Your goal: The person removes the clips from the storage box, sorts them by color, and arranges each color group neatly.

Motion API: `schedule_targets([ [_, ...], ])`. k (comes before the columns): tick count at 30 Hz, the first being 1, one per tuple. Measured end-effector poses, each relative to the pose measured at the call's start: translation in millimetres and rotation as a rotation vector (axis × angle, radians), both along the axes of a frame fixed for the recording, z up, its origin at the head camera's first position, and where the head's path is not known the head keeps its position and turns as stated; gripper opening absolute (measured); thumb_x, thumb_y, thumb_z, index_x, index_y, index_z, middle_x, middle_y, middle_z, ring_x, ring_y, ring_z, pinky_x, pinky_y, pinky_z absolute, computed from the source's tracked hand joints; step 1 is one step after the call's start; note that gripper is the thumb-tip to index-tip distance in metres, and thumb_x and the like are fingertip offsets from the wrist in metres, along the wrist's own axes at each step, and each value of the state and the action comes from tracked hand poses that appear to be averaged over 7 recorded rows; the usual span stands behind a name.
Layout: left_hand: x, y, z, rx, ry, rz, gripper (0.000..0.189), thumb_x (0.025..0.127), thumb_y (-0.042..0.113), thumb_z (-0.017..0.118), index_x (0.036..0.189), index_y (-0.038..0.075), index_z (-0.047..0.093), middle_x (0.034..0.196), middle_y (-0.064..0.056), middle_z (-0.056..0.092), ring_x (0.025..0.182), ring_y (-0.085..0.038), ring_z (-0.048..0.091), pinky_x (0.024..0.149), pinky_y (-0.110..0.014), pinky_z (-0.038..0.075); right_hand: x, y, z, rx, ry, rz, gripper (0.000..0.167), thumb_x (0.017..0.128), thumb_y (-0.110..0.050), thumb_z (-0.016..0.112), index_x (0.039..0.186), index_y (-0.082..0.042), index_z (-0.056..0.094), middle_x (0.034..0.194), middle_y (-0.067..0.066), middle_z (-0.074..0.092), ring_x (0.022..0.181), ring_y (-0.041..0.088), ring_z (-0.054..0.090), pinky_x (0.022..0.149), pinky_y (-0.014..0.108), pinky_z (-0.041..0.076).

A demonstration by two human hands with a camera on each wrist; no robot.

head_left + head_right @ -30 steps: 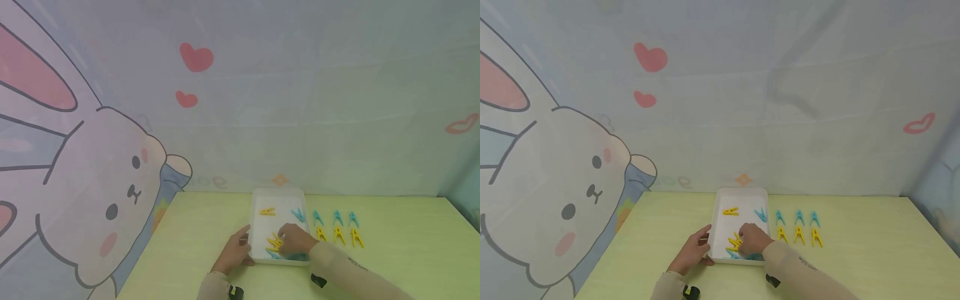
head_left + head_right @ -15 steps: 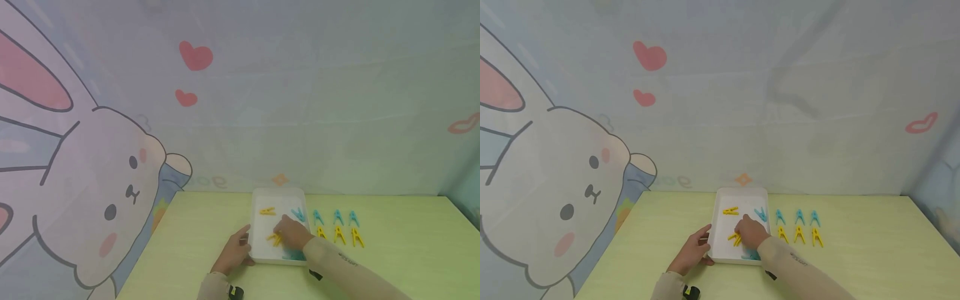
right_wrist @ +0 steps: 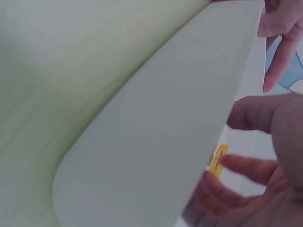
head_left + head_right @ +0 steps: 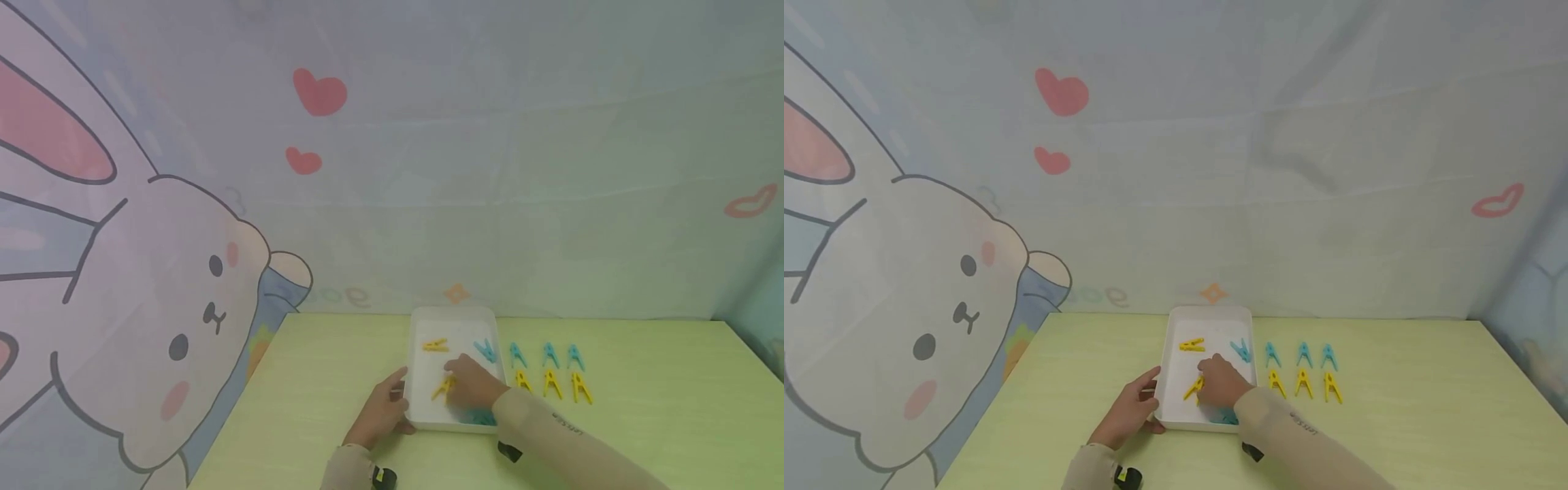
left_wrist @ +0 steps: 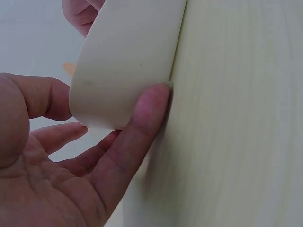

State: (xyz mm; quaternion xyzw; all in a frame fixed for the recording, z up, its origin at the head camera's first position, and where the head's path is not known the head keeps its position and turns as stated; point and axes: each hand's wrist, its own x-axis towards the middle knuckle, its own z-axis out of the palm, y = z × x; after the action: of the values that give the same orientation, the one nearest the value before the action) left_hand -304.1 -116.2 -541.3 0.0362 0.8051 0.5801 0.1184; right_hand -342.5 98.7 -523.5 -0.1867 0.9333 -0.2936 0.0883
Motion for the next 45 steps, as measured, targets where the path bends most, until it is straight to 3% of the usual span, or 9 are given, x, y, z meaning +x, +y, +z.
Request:
schedule_targets([
  [5, -0.1, 0.1, -1.7, 0.004, -0.003, -0.004, 0.071, 0.086, -0.006, 0.052, 0.154, 0.006, 0.034, 0.139, -0.027, 0.047, 0.112, -0.041, 0.058, 0.060, -0.036, 0.063, 5.0, -8, 0.2, 0.068, 0.026, -0.058, 0.015, 0.074, 0.002, 0.067, 0.084, -0.002, 0.057, 0.079, 0.009, 0.047, 0.071, 0.022, 0.043, 0.060, 0.033, 0.039],
  [12, -0.3, 0.5, -1.4, 0.002, 0.004, 0.006, 0.071, 0.086, -0.006, 0.052, 0.153, 0.006, 0.034, 0.139, -0.027, 0.047, 0.112, -0.040, 0.058, 0.060, -0.036, 0.063, 4.4, -11, -4.3, 0.068, 0.039, -0.111, 0.012, 0.079, 0.003, 0.062, 0.081, -0.005, 0.054, 0.074, 0.006, 0.047, 0.068, 0.022, 0.043, 0.057, 0.033, 0.038],
  [17, 0.0, 0.5, -1.4, 0.014, 0.006, 0.001, 0.071, 0.086, -0.007, 0.052, 0.154, 0.005, 0.033, 0.138, -0.027, 0.047, 0.108, -0.039, 0.060, 0.059, -0.037, 0.063, -4.6, -6, -10.6, 0.017, -0.005, -0.155, 0.021, 0.078, 0.001, 0.064, 0.098, 0.003, 0.064, 0.091, 0.010, 0.061, 0.079, 0.024, 0.053, 0.077, 0.043, 0.054],
  [20, 0.1, 0.3, -1.0, 0.025, 0.006, 0.001, 0.071, 0.086, -0.007, 0.052, 0.154, 0.004, 0.033, 0.138, -0.028, 0.047, 0.104, -0.037, 0.061, 0.059, -0.038, 0.063, -3.7, -2, -4.1, -0.017, -0.025, -0.175, 0.033, 0.078, -0.002, 0.067, 0.110, 0.006, 0.064, 0.107, 0.015, 0.064, 0.088, 0.025, 0.056, 0.090, 0.049, 0.053],
  [26, 0.5, 1.0, 0.5, 0.030, 0.003, -0.007, 0.072, 0.086, -0.007, 0.051, 0.154, 0.004, 0.032, 0.139, -0.027, 0.047, 0.107, -0.038, 0.060, 0.060, -0.038, 0.063, 5.6, 8, 20.4, -0.165, -0.076, -0.199, 0.037, 0.075, -0.001, 0.068, 0.112, 0.006, 0.064, 0.115, 0.019, 0.060, 0.073, 0.022, 0.054, 0.065, 0.035, 0.053],
  [31, 1.5, 1.8, 1.9, 0.019, 0.002, -0.002, 0.072, 0.086, -0.007, 0.051, 0.154, 0.005, 0.032, 0.139, -0.026, 0.047, 0.109, -0.039, 0.059, 0.061, -0.037, 0.064, 7.7, 19, 30.4, -0.302, -0.158, -0.216, 0.041, 0.079, -0.001, 0.067, 0.118, 0.006, 0.062, 0.093, 0.013, 0.062, 0.062, 0.021, 0.056, 0.051, 0.032, 0.052],
  [33, 2.2, 1.4, 2.2, 0.018, -0.001, 0.000, 0.072, 0.086, -0.007, 0.051, 0.154, 0.005, 0.032, 0.139, -0.026, 0.047, 0.107, -0.037, 0.060, 0.061, -0.036, 0.064, 6.1, 24, 30.0, -0.331, -0.176, -0.229, 0.042, 0.080, -0.002, 0.067, 0.121, 0.006, 0.062, 0.086, 0.011, 0.062, 0.064, 0.022, 0.058, 0.054, 0.033, 0.056],
  [39, 4.2, -0.6, 1.1, 0.038, -0.002, -0.013, 0.073, 0.086, -0.008, 0.050, 0.155, 0.004, 0.030, 0.140, -0.029, 0.045, 0.099, -0.033, 0.064, 0.060, -0.039, 0.063, 0.0, 42, 27.3, -0.414, -0.220, -0.240, 0.046, 0.083, -0.004, 0.066, 0.127, 0.008, 0.058, 0.090, 0.013, 0.064, 0.073, 0.024, 0.063, 0.063, 0.040, 0.061],
  [45, 4.7, -2.8, -1.7, 0.028, 0.002, -0.017, 0.072, 0.086, -0.007, 0.050, 0.155, 0.004, 0.030, 0.142, -0.029, 0.044, 0.101, -0.034, 0.063, 0.060, -0.038, 0.063, 4.1, 61, 34.0, -0.485, -0.235, -0.235, 0.049, 0.087, -0.007, 0.064, 0.133, 0.009, 0.053, 0.094, 0.014, 0.064, 0.078, 0.031, 0.064, 0.068, 0.042, 0.062],
])
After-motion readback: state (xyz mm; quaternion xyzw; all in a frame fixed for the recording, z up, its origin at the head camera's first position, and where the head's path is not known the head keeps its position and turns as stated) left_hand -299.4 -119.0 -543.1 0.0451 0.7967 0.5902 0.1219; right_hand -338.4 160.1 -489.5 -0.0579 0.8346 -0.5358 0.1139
